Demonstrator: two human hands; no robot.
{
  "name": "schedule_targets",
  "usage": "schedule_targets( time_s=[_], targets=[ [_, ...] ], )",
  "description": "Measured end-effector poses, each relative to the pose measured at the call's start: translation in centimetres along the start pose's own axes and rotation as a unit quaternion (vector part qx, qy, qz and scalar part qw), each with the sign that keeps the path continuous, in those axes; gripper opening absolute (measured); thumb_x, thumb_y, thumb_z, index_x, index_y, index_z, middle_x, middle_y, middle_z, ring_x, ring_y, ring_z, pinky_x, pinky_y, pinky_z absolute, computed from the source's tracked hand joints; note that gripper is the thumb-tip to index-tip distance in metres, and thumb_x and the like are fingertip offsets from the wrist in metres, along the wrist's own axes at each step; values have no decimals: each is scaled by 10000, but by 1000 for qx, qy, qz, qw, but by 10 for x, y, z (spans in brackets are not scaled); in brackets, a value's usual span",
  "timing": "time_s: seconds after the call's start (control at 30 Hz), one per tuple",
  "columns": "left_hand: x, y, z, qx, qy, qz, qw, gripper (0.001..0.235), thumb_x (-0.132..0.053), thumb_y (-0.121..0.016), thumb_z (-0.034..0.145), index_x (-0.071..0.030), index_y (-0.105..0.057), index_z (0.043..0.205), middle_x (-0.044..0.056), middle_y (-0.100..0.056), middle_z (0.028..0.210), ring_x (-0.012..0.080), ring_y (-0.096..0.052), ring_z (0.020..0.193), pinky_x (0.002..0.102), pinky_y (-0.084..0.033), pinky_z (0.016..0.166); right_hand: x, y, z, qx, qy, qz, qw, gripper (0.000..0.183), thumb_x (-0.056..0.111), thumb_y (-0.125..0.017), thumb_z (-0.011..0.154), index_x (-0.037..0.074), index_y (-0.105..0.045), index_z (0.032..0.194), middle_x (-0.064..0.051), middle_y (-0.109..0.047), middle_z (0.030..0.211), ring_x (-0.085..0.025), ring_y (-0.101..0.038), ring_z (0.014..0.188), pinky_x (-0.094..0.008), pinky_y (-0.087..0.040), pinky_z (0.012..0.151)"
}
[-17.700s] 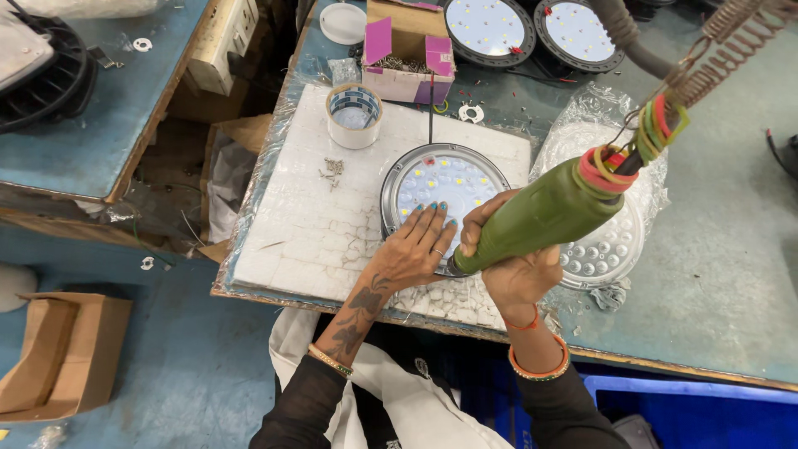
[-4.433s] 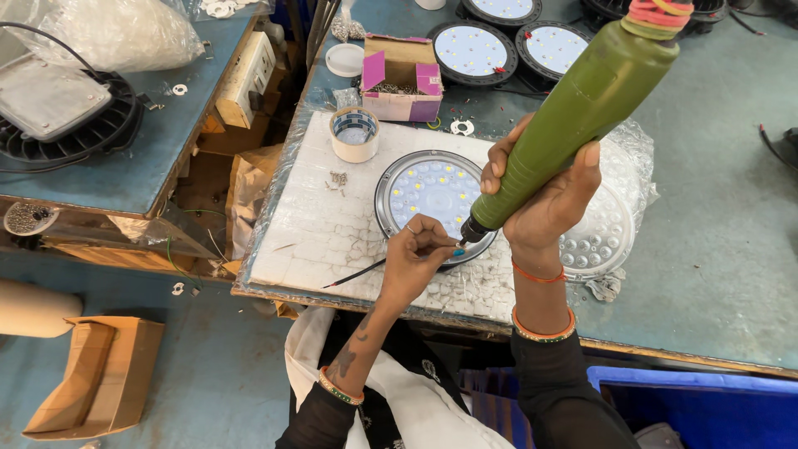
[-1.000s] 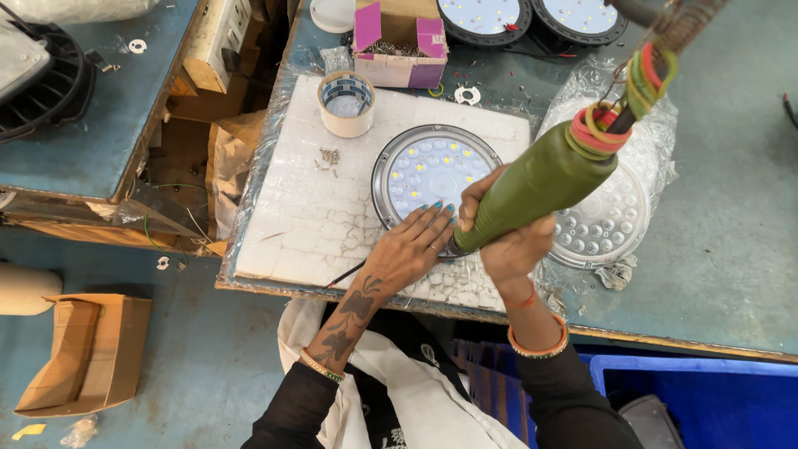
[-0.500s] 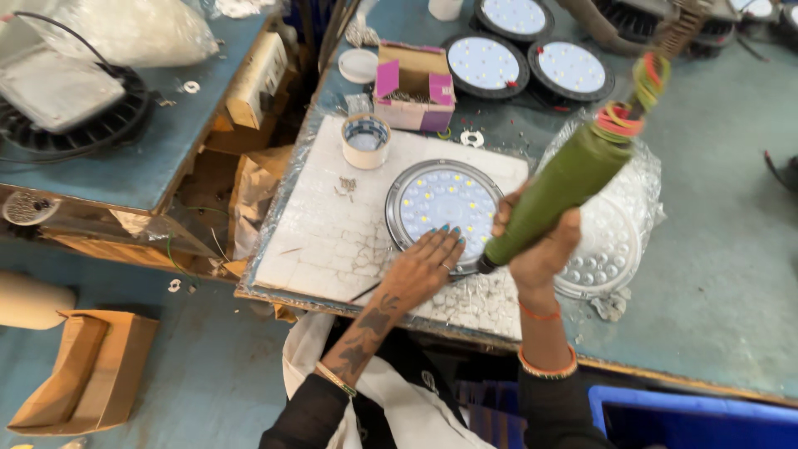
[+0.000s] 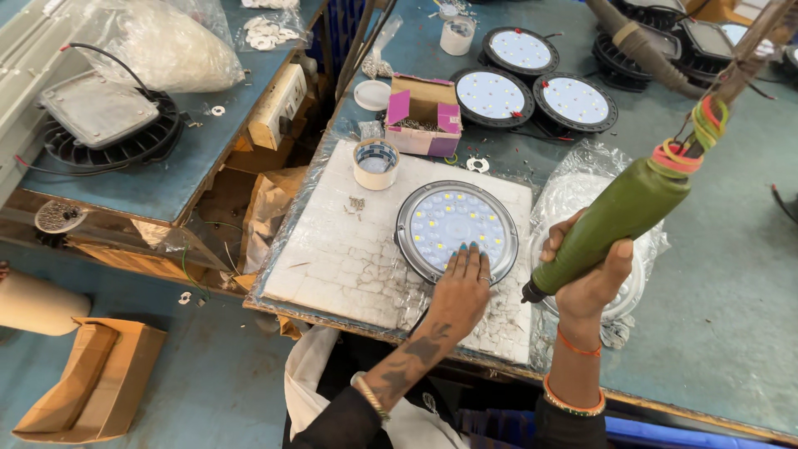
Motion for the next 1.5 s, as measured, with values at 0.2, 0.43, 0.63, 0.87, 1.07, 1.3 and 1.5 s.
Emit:
schedule_targets(
  time_s=[0.2,0.43,0.63,0.87,1.07,1.3,1.5],
  targets=[
    [133,41,-2,-148,175,-372,899,281,-76,-751,882,-89,-719,1161,83,-711,1324,258,-694,1231,383,-538,1043,-9,-4,-3,19,-15,28,999,708,710,-564,986,15,-526,1112,-101,-504,852,-201,-533,731,-332,-454,620],
    [233,72,-33,-140,349,-90,922,186,-154,-812,794,-137,-746,967,48,-641,992,240,-640,931,389,-531,754,-24,-9,-4,31,-47,57,997,738,717,-574,963,19,-536,1197,-108,-525,881,-203,-534,787,-339,-459,666],
    [233,56,-32,-142,349,-49,925,142,-154,-795,807,-169,-745,938,31,-629,975,261,-611,958,411,-525,773,-25,-10,-5,41,-50,71,995,759,725,-587,959,13,-536,1215,-99,-526,864,-191,-542,804,-330,-465,695],
    [225,58,-35,-150,289,-47,944,114,-97,-750,840,-133,-717,943,51,-632,1014,277,-599,1008,417,-527,783,-14,-3,-1,26,-19,39,999,733,712,-580,974,11,-547,1185,-99,-520,849,-197,-553,760,-335,-464,655],
    [217,62,-38,-156,296,-113,936,107,-68,-696,932,-88,-727,1033,89,-748,939,245,-705,829,368,-546,728,-8,3,-2,22,-12,39,999,709,695,-584,987,13,-539,1175,-101,-520,846,-194,-559,744,-320,-466,618],
    [183,57,-53,-223,321,-379,839,259,24,-742,865,-33,-732,1118,70,-772,935,114,-740,833,253,-599,729,-6,1,-2,23,-5,33,999,701,697,-575,1002,9,-538,1135,-104,-520,842,-197,-559,740,-322,-466,612],
    [151,41,-59,-258,317,-561,720,202,95,-770,872,19,-758,1059,48,-756,901,98,-672,782,223,-557,732,-12,-11,-1,23,-17,39,999,721,717,-555,995,14,-534,1153,-111,-526,846,-197,-551,744,-315,-458,617]
  ],
)
Point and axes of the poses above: each hand's wrist, its own z-axis towards the middle knuckle, its own y-axis out of the back of the hand, x = y × z, the point moved 6 cm from there along z, towards the middle knuckle
